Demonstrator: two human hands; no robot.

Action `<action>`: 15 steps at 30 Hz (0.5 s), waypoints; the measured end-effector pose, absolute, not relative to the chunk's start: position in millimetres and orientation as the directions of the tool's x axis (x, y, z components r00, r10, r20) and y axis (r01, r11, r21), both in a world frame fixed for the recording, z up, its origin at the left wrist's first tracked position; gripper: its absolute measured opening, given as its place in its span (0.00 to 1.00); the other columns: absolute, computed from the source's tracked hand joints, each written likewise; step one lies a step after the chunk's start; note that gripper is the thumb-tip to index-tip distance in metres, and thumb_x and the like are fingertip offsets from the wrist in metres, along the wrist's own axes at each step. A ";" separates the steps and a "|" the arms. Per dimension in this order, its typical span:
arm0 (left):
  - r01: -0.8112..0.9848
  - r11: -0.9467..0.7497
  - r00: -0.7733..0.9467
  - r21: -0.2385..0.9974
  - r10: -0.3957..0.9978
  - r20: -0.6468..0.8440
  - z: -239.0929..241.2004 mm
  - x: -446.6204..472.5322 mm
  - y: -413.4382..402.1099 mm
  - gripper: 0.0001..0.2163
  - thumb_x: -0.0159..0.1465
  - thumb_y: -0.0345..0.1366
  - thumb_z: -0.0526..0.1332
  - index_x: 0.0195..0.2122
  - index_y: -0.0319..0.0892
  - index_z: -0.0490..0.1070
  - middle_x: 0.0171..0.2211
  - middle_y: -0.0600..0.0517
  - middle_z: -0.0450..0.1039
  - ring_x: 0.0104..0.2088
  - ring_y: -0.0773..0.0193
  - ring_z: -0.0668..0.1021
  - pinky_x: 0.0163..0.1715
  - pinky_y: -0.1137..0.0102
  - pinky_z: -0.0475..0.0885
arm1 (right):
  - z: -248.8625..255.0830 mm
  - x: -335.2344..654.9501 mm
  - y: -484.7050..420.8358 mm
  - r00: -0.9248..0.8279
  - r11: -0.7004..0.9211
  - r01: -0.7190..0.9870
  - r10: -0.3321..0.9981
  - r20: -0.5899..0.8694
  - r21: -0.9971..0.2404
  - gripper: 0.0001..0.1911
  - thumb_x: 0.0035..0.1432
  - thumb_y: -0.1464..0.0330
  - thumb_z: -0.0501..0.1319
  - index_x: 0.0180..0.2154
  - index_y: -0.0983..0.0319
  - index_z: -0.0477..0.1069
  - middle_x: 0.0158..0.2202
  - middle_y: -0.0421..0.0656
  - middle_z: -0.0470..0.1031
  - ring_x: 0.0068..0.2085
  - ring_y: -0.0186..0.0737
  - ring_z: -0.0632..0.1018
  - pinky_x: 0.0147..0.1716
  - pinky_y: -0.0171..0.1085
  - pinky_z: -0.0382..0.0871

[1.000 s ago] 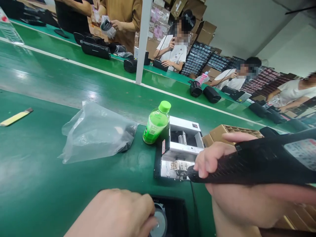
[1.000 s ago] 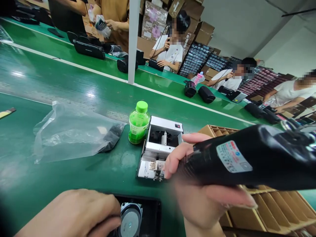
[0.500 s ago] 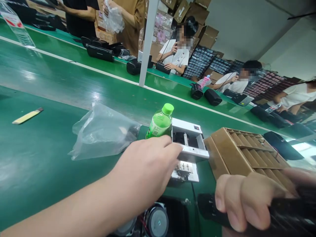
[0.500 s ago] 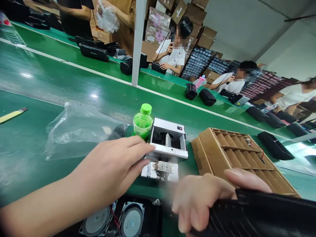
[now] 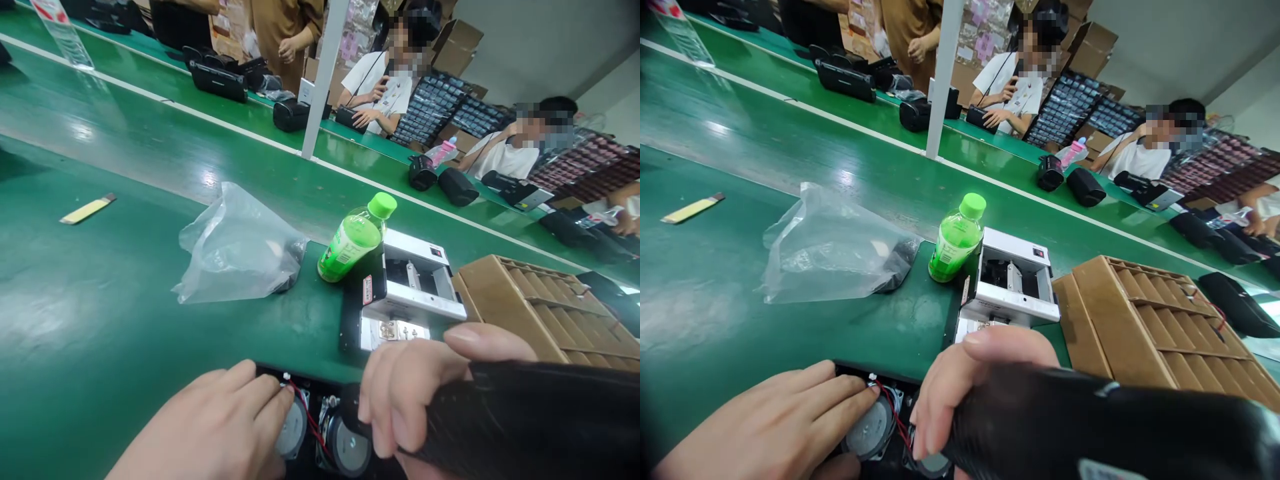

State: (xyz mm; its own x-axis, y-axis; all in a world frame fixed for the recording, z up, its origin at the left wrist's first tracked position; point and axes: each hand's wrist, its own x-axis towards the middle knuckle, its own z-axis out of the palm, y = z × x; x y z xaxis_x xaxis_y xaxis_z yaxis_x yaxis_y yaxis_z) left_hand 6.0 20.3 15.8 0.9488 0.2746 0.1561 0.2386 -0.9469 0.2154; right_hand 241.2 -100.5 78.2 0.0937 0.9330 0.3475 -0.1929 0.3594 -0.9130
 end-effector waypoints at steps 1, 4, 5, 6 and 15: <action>0.228 -0.946 0.954 0.229 0.264 0.142 14.2 8.5 20.6 0.10 0.56 0.32 0.68 0.40 0.51 0.80 0.37 0.55 0.85 0.32 0.55 0.80 0.31 0.62 0.72 | 80.0 234.3 -96.9 0.147 0.366 -0.174 0.928 0.343 -0.914 0.18 0.74 0.64 0.59 0.62 0.46 0.71 0.35 0.45 0.86 0.31 0.52 0.86 0.32 0.54 0.83; 0.233 -0.927 0.960 0.294 0.267 0.083 13.1 10.6 23.1 0.13 0.56 0.32 0.69 0.42 0.51 0.80 0.38 0.56 0.86 0.33 0.56 0.80 0.32 0.63 0.71 | 84.8 211.5 -89.9 0.435 0.396 -0.055 0.836 0.335 -0.917 0.13 0.73 0.64 0.59 0.56 0.48 0.74 0.28 0.41 0.82 0.24 0.47 0.80 0.27 0.49 0.81; 0.241 -0.916 0.960 0.319 0.273 0.057 13.9 9.9 24.4 0.14 0.55 0.32 0.70 0.43 0.52 0.80 0.39 0.57 0.86 0.34 0.56 0.81 0.33 0.63 0.71 | 85.8 205.5 -87.9 0.468 0.397 -0.032 0.817 0.337 -0.917 0.12 0.73 0.63 0.60 0.55 0.48 0.74 0.27 0.40 0.81 0.23 0.45 0.79 0.25 0.48 0.80; 0.249 -0.906 0.960 0.343 0.277 0.034 15.0 8.9 25.7 0.15 0.55 0.31 0.70 0.44 0.52 0.79 0.40 0.58 0.86 0.35 0.56 0.81 0.34 0.63 0.71 | 86.3 201.0 -85.9 0.484 0.390 -0.016 0.809 0.335 -0.921 0.11 0.74 0.62 0.60 0.55 0.48 0.75 0.27 0.39 0.80 0.22 0.45 0.78 0.24 0.47 0.80; 0.212 -0.912 0.961 0.352 0.259 0.093 22.2 8.7 29.9 0.14 0.62 0.43 0.72 0.49 0.55 0.79 0.42 0.59 0.84 0.36 0.58 0.81 0.34 0.63 0.69 | 77.5 203.2 -81.8 0.540 0.469 0.092 0.717 0.440 -0.878 0.12 0.74 0.60 0.61 0.57 0.49 0.73 0.23 0.36 0.76 0.17 0.40 0.75 0.20 0.42 0.77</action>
State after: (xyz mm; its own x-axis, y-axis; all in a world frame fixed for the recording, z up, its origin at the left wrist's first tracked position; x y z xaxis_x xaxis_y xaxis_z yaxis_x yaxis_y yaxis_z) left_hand 8.7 29.9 22.2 0.9613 0.2595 0.0930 0.2120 -0.9116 0.3522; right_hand 203.2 -81.8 77.5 0.5401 0.7174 0.4400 0.0921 0.4692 -0.8783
